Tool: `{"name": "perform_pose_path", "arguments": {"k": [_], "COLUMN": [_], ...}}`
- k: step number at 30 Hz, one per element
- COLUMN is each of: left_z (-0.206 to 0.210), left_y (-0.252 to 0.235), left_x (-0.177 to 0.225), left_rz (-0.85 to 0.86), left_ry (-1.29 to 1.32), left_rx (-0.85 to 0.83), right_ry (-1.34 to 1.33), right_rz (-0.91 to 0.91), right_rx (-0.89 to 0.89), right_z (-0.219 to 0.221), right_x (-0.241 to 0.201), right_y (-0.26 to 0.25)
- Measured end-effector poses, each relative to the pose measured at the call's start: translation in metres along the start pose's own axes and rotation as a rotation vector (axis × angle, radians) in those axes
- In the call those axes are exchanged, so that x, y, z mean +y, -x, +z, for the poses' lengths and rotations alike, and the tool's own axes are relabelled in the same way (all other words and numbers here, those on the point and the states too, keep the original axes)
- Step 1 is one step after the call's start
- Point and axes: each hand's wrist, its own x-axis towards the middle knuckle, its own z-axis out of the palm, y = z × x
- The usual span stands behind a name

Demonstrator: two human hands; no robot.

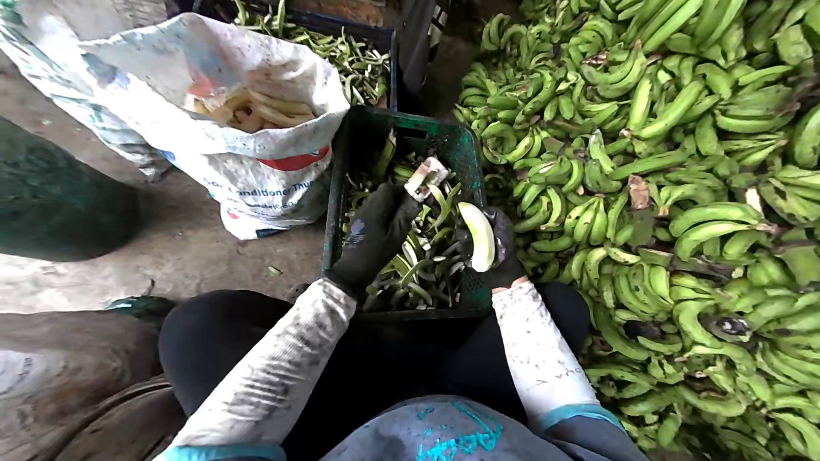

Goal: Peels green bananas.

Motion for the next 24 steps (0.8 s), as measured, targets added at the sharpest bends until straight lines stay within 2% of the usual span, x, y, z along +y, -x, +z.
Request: {"name": "perform_pose_path", "arguments": {"k": [2,5,6,9,12,14,17,19,21,24], "left_z": [-0.004,0.008,0.013,0.027,0.034,0.035,0.039,0.041,0.043,0.043], "left_y": [0.009,0.023,0.026,0.032,0.029,0.026,0.019,0.012,0.012,0.013], "left_x": [0.01,0.016,0.017,0.013,-0.002,-0.004,-0.009,-0.016,-0.015,-0.012], "left_rz": [-0.007,-0.023,-0.01,0.079,0.163,0.164,0.141,0.118,0.123,0.104], "left_ry": [0.165,0.352,0.386,0.384,0.266,0.065,-0.137,-0.176,-0.188,-0.165], "left_rx": [-0.17,-0.465,-0.535,-0.603,-0.544,-0.467,-0.199,-0.062,0.007,0.069], "right_ry": [-0.076,0.174,0.169,-0.055,0.087,0.196,0.335,0.282,0.208,0.099], "right_rz": [-0.032,-0.19,-0.171,0.016,-0.008,-0.057,-0.103,-0.043,-0.01,-0.03], "right_rx": [-0.106,-0.008,-0.002,-0.185,0.003,0.057,0.131,0.206,0.216,0.131], "right_z": [-0.007,-0.007,-0.006,-0.006,0.008,0.006,0.005,0.008,0.005,-0.004], "right_x": [-0.002,-0.004,-0.004,0.0,0.006,0.01,0.017,0.017,0.017,0.02], "right_y": [-0.007,0.002,0.002,-0.007,0.001,0.002,0.014,0.014,0.013,0.01]}}
